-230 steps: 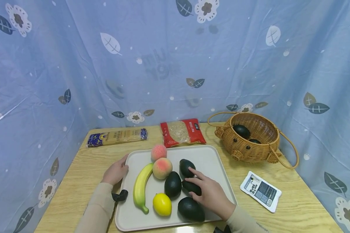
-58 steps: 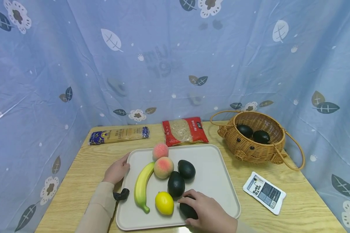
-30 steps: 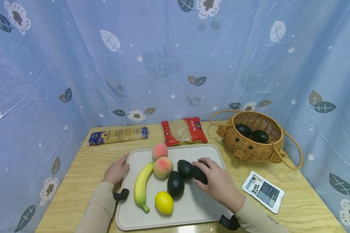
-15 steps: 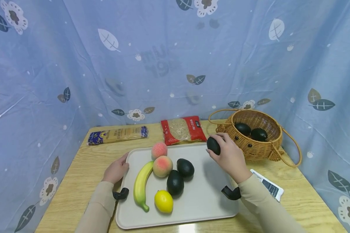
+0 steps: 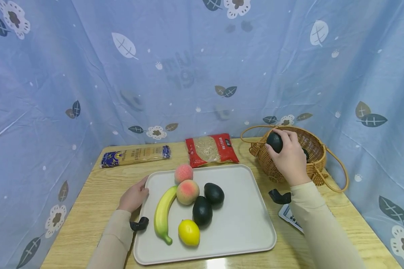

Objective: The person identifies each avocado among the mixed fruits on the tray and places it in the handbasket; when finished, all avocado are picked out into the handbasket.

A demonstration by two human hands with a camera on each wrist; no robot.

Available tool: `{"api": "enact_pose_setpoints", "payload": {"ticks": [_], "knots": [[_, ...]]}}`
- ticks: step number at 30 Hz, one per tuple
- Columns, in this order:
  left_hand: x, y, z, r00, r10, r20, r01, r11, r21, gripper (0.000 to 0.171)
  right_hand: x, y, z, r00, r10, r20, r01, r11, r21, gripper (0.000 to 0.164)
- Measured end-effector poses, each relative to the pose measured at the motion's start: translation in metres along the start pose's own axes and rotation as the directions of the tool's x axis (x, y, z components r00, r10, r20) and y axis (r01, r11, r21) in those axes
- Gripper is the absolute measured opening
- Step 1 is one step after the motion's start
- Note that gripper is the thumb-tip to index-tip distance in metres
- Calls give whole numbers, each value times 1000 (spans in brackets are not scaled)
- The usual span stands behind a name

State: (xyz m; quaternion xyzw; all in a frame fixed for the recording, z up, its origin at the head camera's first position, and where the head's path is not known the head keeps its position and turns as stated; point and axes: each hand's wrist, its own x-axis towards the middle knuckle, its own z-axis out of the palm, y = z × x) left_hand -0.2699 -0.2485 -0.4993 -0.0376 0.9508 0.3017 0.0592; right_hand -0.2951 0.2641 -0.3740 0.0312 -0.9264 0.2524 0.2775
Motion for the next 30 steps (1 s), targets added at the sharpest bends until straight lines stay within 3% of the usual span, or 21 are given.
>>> {"api": "enact_pose_setpoints", "payload": {"ticks": [5,13,22,30], "knots": [[-1,-1,0,1000,0,7,0,1000,-3,61,12,11,-7,998,65,5,-65,998,-7,61],[0,0,0,1000,-6,8,6,1000,-5,61,23,27,-9,979,187,80,-183,982,-47,65],[1,-1,1,1000,11,7,-12,1000,19,62,27,45,-5,961,239,135,-233,971,-58,65],[4,-3,0,1000,5,7,-5,1000,1,62,25,46,-6,968,223,118,-217,974,-64,57]]}}
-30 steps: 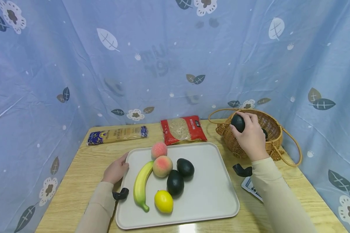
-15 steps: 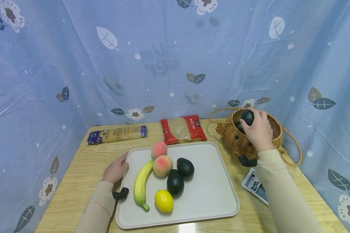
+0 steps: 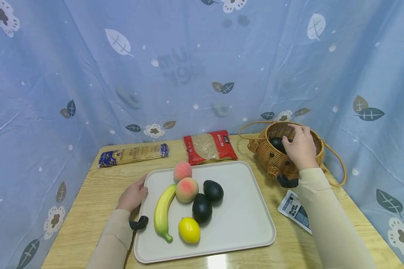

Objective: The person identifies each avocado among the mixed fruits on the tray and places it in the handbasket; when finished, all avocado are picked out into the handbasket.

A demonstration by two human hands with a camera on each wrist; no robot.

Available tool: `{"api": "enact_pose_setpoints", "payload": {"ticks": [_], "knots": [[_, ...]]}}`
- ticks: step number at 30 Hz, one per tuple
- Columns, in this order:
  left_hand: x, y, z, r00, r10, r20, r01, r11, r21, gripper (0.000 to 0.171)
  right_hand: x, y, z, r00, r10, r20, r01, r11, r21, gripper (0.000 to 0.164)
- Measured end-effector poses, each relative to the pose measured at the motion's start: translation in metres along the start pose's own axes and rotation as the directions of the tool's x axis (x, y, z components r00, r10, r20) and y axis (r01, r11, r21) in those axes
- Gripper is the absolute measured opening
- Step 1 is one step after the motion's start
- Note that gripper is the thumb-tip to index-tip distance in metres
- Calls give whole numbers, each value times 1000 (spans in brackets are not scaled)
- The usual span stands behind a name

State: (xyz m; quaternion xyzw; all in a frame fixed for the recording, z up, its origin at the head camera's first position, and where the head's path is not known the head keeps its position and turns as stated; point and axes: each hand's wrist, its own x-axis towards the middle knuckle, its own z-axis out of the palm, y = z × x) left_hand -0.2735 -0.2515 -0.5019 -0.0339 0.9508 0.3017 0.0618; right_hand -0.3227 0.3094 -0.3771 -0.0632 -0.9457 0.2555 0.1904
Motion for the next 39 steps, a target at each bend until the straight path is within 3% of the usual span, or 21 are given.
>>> {"api": "enact_pose_setpoints", "payload": {"ticks": [5,9,16,21,29,33,39], "knots": [[2,-3,2,1000,2,2,-2,1000,-2,63,-8,-6,3,999,-39,2,39,999,6,53],[3,-4,3,1000,5,1,-5,1000,-10,63,-16,-14,7,993,-103,-55,104,994,18,46],[0,-3,1,1000,-7,4,7,1000,5,62,-37,-40,21,947,-285,-147,298,952,71,31],[-1,2,0,1000,0,2,0,1000,2,62,-53,-62,29,927,-365,-87,374,916,144,28],[1,0,-1,1000,-4,9,4,1000,-10,63,-73,-83,40,921,-390,22,374,897,236,31],[2,-2,-1,1000,-4,-3,4,1000,-7,63,-86,-94,52,904,-423,65,399,887,234,32],[2,-2,1,999,46,-27,-45,999,28,62,-110,-110,68,869,-482,109,442,857,265,33]]}}
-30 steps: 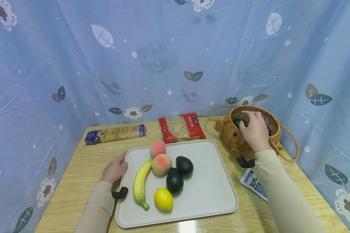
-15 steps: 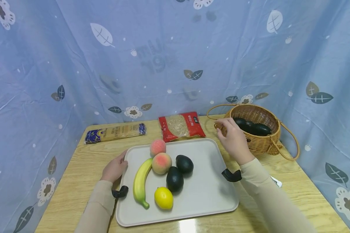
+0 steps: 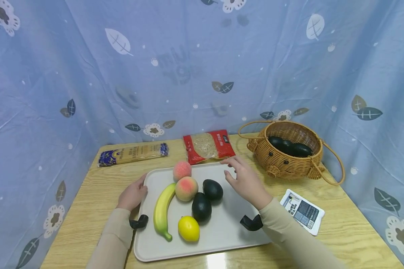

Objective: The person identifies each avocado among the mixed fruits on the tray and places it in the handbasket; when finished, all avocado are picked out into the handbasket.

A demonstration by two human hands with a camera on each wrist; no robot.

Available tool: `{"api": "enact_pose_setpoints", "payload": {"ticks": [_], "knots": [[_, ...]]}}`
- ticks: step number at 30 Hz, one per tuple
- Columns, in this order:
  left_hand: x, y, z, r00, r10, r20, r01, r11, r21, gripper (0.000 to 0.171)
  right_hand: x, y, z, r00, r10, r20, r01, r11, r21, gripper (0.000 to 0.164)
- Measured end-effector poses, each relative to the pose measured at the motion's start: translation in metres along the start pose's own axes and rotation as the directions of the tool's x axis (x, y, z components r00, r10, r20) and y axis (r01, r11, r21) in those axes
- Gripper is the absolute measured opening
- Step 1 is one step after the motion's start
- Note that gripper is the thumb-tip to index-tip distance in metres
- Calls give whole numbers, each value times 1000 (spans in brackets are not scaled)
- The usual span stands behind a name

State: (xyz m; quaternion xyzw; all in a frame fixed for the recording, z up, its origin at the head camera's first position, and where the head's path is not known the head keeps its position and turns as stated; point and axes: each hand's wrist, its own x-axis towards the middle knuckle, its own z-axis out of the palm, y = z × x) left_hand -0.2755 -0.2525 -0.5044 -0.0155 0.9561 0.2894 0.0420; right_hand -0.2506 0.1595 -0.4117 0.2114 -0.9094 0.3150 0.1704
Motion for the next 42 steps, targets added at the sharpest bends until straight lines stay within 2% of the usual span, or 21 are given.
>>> {"api": "enact_pose_setpoints", "payload": {"ticks": [6,11,14,18,22,29,34,42], "knots": [[-2,-2,3,1000,-11,6,11,1000,5,62,-13,-21,21,995,0,101,-6,998,61,35],[-2,-4,3,1000,-17,9,17,1000,-1,63,-24,-34,37,977,-25,210,-1,992,124,38],[-1,-5,3,1000,-17,12,18,1000,-9,63,-28,-39,45,959,-39,280,6,993,120,42],[-1,-5,3,1000,-13,11,13,1000,-8,63,-31,-43,54,938,-32,344,11,998,65,47],[-1,-4,3,1000,-18,9,18,1000,-5,63,-34,-46,61,927,-38,374,38,999,8,47],[-3,0,2,1000,-28,13,28,999,-23,63,-41,-47,73,901,-62,429,75,997,-13,43],[-3,0,2,999,-31,11,31,999,-23,62,-44,-45,78,896,-75,438,73,997,20,39],[-2,-1,2,999,-32,10,32,999,-19,63,-47,-42,81,889,-53,454,26,998,64,42]]}}
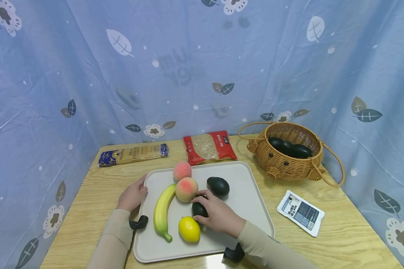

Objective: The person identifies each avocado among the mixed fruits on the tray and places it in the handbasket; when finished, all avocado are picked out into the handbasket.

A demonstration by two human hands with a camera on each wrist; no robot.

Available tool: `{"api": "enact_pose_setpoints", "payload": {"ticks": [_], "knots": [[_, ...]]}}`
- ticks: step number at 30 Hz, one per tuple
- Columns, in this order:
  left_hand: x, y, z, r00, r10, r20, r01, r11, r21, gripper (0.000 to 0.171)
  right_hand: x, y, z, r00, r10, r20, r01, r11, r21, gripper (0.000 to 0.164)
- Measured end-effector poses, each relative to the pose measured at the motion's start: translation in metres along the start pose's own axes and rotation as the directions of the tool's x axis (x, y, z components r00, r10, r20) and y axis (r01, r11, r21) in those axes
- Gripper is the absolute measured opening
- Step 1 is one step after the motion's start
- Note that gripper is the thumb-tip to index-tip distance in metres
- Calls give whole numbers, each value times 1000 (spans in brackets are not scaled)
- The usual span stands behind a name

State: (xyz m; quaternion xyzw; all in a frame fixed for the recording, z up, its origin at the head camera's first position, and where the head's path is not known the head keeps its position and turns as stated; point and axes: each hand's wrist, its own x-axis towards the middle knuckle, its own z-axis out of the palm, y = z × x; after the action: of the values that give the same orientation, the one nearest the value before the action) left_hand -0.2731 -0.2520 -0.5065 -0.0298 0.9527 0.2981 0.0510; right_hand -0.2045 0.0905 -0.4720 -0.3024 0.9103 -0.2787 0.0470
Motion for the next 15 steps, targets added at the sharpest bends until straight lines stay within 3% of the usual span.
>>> {"api": "enact_pose_setpoints", "payload": {"ticks": [7,15], "knots": [[0,3,-2,1000,3,1,-3,1000,1,62,-3,1,-3,1000,19,-12,-19,998,51,41],[0,1,-1,1000,-2,7,2,1000,10,63,-9,-3,-20,998,-15,-62,20,995,95,41]]}}
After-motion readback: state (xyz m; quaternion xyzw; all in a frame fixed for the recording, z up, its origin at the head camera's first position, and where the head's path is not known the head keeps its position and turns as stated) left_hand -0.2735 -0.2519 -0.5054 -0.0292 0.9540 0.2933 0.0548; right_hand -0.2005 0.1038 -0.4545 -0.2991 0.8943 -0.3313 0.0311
